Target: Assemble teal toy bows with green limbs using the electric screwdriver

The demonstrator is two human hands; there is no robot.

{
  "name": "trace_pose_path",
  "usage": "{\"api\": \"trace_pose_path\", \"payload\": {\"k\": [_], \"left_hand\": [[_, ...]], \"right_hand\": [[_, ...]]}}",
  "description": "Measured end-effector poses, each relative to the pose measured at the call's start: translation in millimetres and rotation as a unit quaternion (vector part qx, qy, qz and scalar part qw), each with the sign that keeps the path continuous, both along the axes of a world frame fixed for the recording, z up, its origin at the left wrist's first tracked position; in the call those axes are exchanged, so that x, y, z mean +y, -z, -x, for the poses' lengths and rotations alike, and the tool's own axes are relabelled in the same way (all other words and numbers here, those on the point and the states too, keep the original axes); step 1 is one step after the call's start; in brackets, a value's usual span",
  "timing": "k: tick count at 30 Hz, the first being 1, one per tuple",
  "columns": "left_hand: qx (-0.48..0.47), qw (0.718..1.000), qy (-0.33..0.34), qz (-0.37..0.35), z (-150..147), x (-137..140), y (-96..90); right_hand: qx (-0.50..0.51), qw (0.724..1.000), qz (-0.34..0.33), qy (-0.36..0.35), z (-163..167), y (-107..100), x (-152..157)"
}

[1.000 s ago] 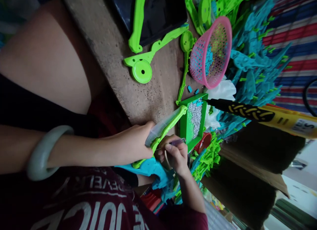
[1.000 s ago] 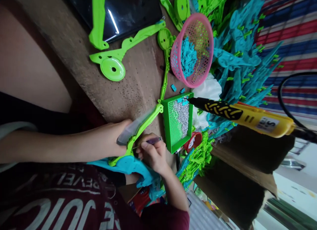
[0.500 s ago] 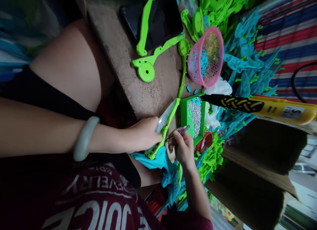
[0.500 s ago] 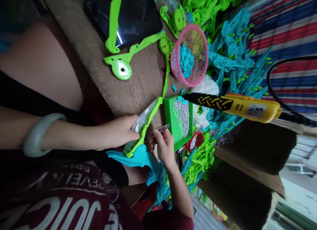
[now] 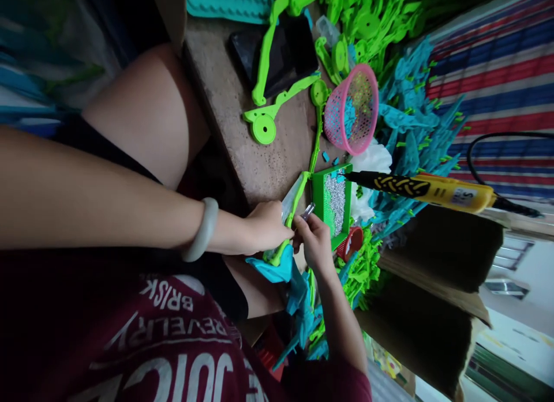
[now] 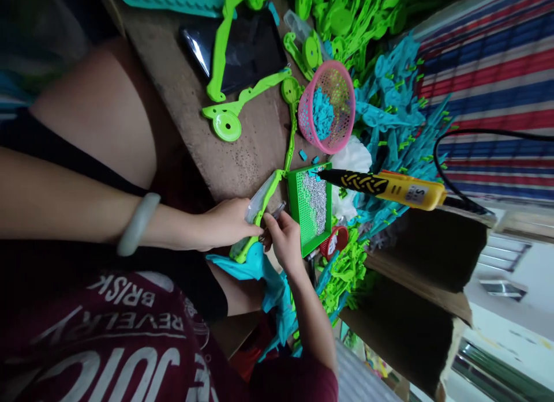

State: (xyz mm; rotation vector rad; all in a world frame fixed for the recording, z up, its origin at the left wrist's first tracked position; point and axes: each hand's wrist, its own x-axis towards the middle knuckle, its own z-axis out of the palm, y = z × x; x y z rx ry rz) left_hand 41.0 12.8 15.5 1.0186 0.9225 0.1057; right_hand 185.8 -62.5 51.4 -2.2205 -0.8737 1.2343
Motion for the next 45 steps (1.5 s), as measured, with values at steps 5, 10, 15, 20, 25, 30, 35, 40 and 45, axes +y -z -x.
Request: {"api": "trace_pose_path", "payload": {"k": [5,10,15,20,25,30,35,40,45], "left_hand": [[0.017,1.000,-0.021,-0.015,0.1,-2.8,0.0],[-0.017,0.999,-0.029,-0.036,3.0,-4.8,1.6],[-0.069,0.995,-0.018,-0.073,7.0,-1.4,-5.9],[-0.104,0.992,-0.053,-0.053,16.8,-14.0,-0.5],[-0.116,0.980,-0.114,0.118,31.3,-33.6,14.2],[-0.117,0.973,-0.113,0.161,35.1,-36.2,9.6],[-0.101,0.965,-0.117,0.213,32.4,-31.0,-3.1],[-0.101,0.956,-0.103,0.257,29.8,-28.3,-28.1],[-0.170,0.944,-0.048,0.279,31.5,-29.2,-69.2]], "right_hand": [[0.006,0.984,-0.095,0.153,1.8,8.7,-6.9],[0.011,0.969,-0.131,0.210,7.8,-1.9,-9.9],[0.007,0.948,-0.204,0.243,14.8,-9.3,-10.5],[0.005,0.924,-0.260,0.282,1.8,-11.3,3.4],[-0.229,0.851,-0.404,0.244,-24.0,-23.3,-9.4],[-0.512,0.835,-0.183,-0.085,-46.5,-8.0,-41.6],[-0.571,0.791,-0.097,-0.199,-41.0,-14.5,-59.8],[-0.478,0.766,-0.231,-0.362,35.9,-46.1,-99.5],[-0.490,0.789,-0.263,-0.262,58.6,-58.1,-115.9]]}}
